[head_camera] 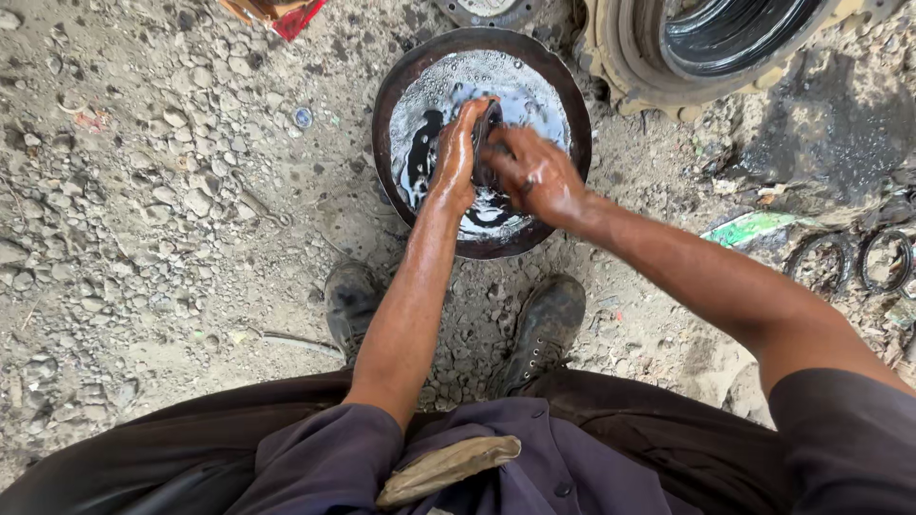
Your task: The person sits on the ground and washes several mechanical parts by hand in a metal basin filled with soapy water. They scrub each part thoroughly, rinse it, and place it aside before picking up the next one.
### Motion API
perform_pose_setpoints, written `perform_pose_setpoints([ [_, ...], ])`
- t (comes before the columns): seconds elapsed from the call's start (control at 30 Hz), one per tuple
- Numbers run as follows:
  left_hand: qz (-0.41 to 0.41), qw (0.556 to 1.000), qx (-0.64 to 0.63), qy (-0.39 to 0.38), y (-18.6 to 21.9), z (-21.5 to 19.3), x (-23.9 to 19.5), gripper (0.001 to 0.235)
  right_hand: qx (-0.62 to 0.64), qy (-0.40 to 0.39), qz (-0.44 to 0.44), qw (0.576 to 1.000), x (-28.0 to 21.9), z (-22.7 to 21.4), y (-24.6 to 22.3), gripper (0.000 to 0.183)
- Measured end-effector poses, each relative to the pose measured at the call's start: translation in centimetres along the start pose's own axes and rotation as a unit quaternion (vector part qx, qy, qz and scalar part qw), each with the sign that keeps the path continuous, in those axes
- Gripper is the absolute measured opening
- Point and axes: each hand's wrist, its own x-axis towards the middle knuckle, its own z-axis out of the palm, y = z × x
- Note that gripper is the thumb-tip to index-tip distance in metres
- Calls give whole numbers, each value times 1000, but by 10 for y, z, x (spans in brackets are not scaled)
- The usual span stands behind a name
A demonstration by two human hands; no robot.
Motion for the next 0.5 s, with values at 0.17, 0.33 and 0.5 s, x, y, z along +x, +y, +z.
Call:
perform_pose_setpoints([
  [0.17, -3, 995, 98, 34, -2, 4, -4, 48, -81, 125, -105, 983, 4, -13, 12, 38],
  [0.33, 63, 985, 158, 19, -4, 11, -1, 55, 72, 80, 83, 991, -2, 4, 14, 37],
  [0.5, -19, 973, 179, 143, 18, -8, -1, 65, 101, -5, 297, 950, -8, 13, 21, 31],
])
